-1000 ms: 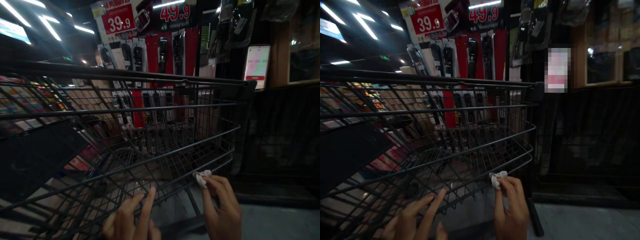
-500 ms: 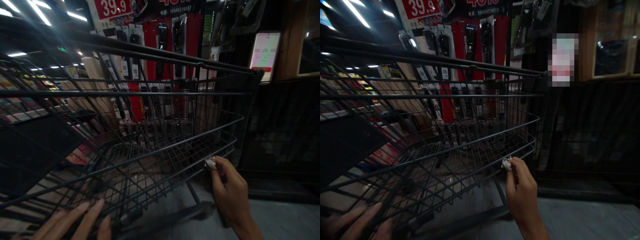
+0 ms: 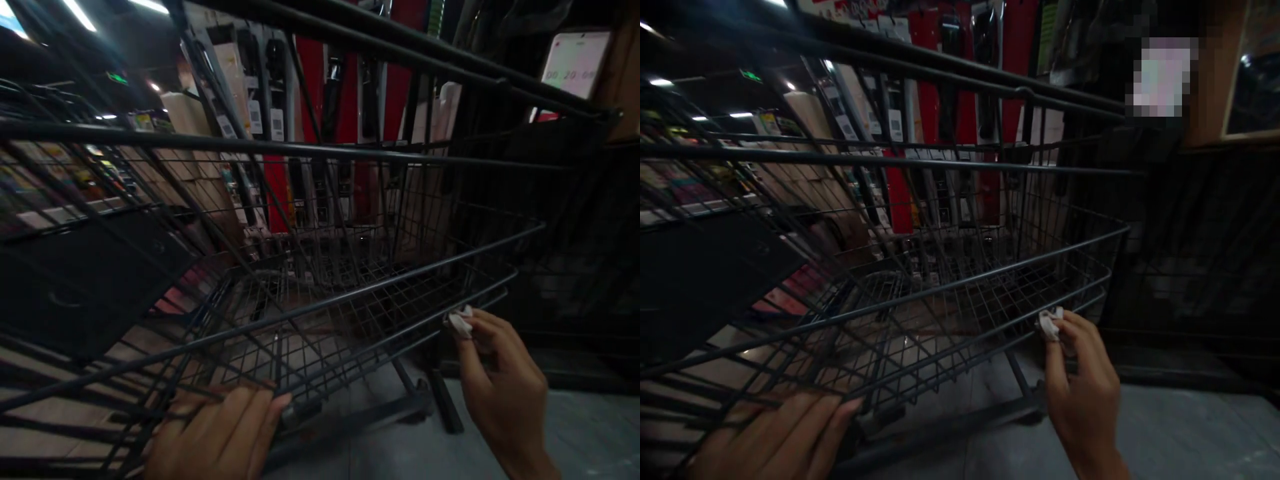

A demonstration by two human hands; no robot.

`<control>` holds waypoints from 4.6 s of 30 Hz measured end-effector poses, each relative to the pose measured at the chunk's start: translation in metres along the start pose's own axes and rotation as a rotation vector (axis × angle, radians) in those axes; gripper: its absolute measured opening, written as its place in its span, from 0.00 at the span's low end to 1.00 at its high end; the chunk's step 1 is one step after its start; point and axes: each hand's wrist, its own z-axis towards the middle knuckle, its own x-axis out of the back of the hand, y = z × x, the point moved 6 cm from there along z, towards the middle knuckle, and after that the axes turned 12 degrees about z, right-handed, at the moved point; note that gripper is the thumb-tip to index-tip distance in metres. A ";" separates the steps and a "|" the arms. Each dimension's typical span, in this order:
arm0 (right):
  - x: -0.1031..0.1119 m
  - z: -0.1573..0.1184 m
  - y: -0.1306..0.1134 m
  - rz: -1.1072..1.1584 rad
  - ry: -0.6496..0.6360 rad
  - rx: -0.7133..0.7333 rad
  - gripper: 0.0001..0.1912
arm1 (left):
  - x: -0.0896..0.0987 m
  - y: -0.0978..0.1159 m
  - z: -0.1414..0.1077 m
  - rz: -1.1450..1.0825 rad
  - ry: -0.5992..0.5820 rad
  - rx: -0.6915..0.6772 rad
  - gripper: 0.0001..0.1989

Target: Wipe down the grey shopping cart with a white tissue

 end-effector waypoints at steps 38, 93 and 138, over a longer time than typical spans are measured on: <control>-0.068 -0.065 -0.119 0.402 -0.327 0.227 0.13 | 0.003 0.006 0.006 -0.052 0.013 0.255 0.14; -0.070 -0.077 -0.121 0.372 -0.283 0.402 0.10 | 0.002 0.008 0.003 -0.077 -0.069 0.266 0.14; -0.027 -0.064 -0.074 0.085 -0.118 0.123 0.06 | 0.003 0.018 -0.007 -0.113 -0.171 0.279 0.12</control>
